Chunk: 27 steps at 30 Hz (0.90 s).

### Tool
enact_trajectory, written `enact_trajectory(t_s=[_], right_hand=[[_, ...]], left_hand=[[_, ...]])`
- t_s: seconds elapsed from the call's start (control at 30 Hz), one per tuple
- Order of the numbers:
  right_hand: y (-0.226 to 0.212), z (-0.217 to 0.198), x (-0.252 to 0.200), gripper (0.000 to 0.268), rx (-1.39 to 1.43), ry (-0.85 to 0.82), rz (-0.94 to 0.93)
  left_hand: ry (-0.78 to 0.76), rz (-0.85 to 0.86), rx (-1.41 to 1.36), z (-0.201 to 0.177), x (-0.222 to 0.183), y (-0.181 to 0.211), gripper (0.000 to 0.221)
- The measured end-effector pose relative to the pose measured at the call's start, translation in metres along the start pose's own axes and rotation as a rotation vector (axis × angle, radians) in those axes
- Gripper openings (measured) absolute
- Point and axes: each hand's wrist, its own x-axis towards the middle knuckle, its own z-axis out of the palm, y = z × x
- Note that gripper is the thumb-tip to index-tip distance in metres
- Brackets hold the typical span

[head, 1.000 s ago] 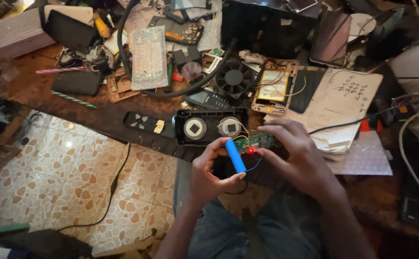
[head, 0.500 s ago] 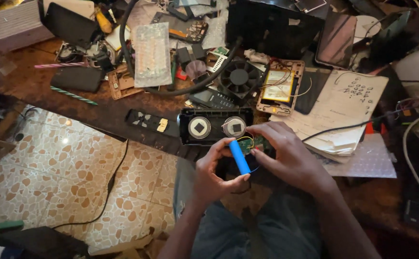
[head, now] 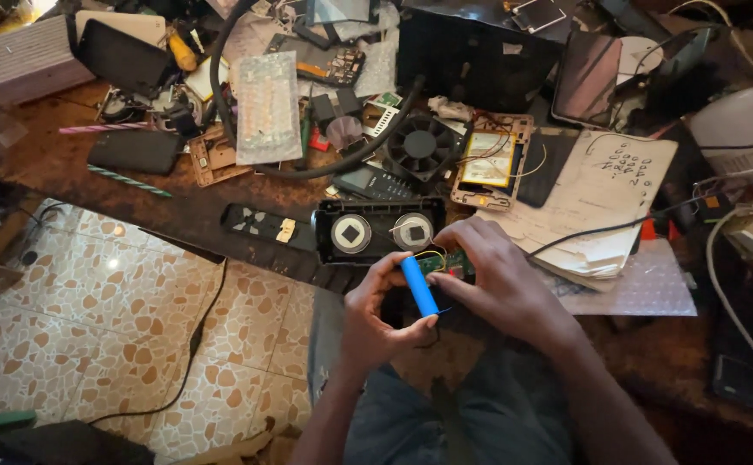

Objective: Assembling a portable speaker by installing the battery and circuit board into the housing.

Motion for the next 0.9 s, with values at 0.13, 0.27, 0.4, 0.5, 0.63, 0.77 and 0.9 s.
enact_trajectory(t_s=[0.13, 0.27, 0.4, 0.5, 0.63, 0.77, 0.9], right_hand=[[0.008, 0.010, 0.001, 0.033, 0.049, 0.060, 0.023], [0.014, 0.013, 0.003, 0.033, 0.099, 0.075, 0.026], [0.013, 0.011, 0.006, 0.033, 0.156, 0.089, 0.008], [0.010, 0.010, 0.006, 0.032, 0.171, 0.095, 0.015], [0.010, 0.010, 0.006, 0.032, 0.191, 0.089, 0.029], [0.010, 0.009, 0.006, 0.032, 0.175, 0.078, 0.015], [0.006, 0.007, 0.006, 0.031, 0.176, 0.073, 0.016]], left_hand=[[-0.013, 0.010, -0.006, -0.001, 0.000, 0.002, 0.067], [-0.014, 0.008, -0.019, -0.001, 0.002, 0.006, 0.066], [-0.017, -0.001, -0.034, -0.001, 0.001, 0.005, 0.067], [-0.016, -0.004, -0.047, -0.001, 0.000, 0.004, 0.067], [-0.019, -0.003, -0.059, -0.001, -0.001, -0.002, 0.067], [-0.019, -0.008, -0.052, -0.002, 0.000, 0.003, 0.067], [-0.026, 0.002, -0.033, -0.003, 0.000, 0.000, 0.067]])
